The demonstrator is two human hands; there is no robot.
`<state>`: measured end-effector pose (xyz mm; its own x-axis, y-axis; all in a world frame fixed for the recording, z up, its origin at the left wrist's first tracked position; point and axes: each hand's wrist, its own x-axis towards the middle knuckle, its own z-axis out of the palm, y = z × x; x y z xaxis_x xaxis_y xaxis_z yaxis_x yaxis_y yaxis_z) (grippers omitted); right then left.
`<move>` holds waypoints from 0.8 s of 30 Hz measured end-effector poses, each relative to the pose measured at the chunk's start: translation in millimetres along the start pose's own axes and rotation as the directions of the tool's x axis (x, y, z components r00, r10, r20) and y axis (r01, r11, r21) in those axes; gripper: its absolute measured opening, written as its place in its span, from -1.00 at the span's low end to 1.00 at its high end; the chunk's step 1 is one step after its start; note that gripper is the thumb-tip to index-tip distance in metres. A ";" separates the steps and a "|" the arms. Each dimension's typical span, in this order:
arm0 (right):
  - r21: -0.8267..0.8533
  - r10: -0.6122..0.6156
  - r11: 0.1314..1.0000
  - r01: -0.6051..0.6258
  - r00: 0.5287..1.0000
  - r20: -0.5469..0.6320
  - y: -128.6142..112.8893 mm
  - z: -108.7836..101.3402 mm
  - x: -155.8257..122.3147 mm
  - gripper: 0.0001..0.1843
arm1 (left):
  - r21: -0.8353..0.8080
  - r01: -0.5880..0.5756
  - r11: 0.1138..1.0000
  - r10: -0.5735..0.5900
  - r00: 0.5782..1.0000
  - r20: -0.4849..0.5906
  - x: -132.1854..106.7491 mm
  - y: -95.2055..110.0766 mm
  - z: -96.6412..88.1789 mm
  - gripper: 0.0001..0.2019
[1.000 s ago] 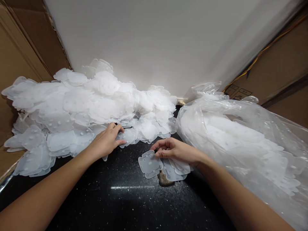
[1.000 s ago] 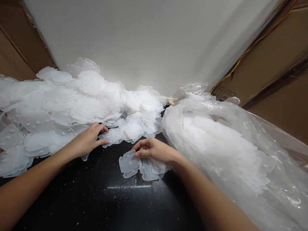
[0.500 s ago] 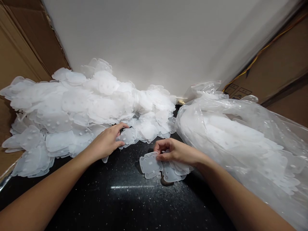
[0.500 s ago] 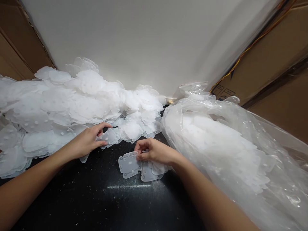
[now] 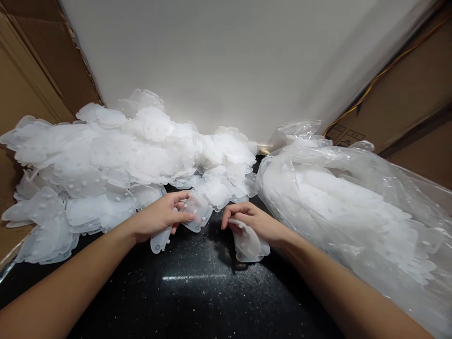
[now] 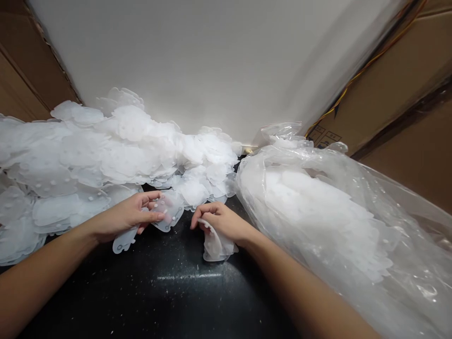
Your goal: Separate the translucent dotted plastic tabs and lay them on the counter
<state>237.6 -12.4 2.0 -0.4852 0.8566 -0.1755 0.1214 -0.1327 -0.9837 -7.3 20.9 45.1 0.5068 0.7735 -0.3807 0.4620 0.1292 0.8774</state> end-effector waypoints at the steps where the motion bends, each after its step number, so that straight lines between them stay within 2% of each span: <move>1: 0.048 0.007 0.999 -0.007 1.000 -0.003 0.8 0.5 0.4 -0.82 | -0.004 0.002 1.000 -0.002 1.000 0.019 0.5 -1.7 1.0 -0.50; 4: 0.098 0.043 0.994 -0.043 0.999 0.003 2.0 1.9 0.9 -0.73 | 0.025 -0.003 1.000 0.001 0.997 0.072 0.9 -4.4 4.9 -0.58; 8: 0.026 0.077 0.997 -0.076 0.996 -0.052 2.6 7.7 1.4 -0.58 | 0.073 -0.035 0.997 0.025 0.990 0.139 -0.5 -3.6 10.7 -0.72; 10: -0.039 0.018 0.999 -0.022 0.996 -0.090 3.2 11.6 1.4 -0.67 | 0.062 -0.055 0.997 0.044 0.984 0.170 -1.2 -1.7 11.9 -0.72; 13: -0.184 -0.140 0.976 0.114 0.981 -0.133 1.4 14.3 -0.5 -0.86 | 0.049 -0.094 0.994 0.084 0.980 0.178 -1.1 2.2 7.6 -0.70; 14: -0.254 -0.178 0.956 0.143 0.977 -0.118 -0.4 13.7 -1.9 -0.85 | 0.059 -0.111 0.992 0.102 0.985 0.140 -0.2 2.8 4.5 -0.70; 16: -0.407 -0.190 0.899 0.163 0.981 -0.029 -5.9 10.3 -5.3 -0.72 | 0.123 -0.128 0.984 0.131 0.991 -0.014 3.3 1.3 -3.2 -0.70; 17: -0.464 -0.167 0.871 0.160 0.986 0.027 -9.2 7.7 -7.2 -0.67 | 0.191 -0.123 0.974 0.146 0.983 -0.113 5.9 -1.0 -7.3 -0.70; 19: -0.526 -0.101 0.840 0.135 0.991 0.092 -15.2 1.8 -10.6 -0.60 | 0.399 -0.087 0.913 0.214 0.935 -0.285 12.3 -8.1 -14.3 -0.75; 21: -0.555 -0.046 0.829 0.068 0.998 0.054 -18.9 -3.6 -12.8 -0.60 | 0.604 -0.042 0.796 0.316 0.880 -0.355 18.5 -15.9 -18.3 -0.78; 24: -0.596 0.013 0.799 -0.076 0.994 -0.109 -17.9 -8.8 -12.6 -0.69 | 0.700 0.006 0.714 0.309 0.895 -0.323 23.7 -23.0 -18.8 -0.71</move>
<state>249.2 -16.4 22.1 -0.3861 0.9042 -0.1829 0.6502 0.1261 -0.7492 -19.6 47.9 21.4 0.3615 0.9320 0.0250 0.8423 -0.3380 0.4199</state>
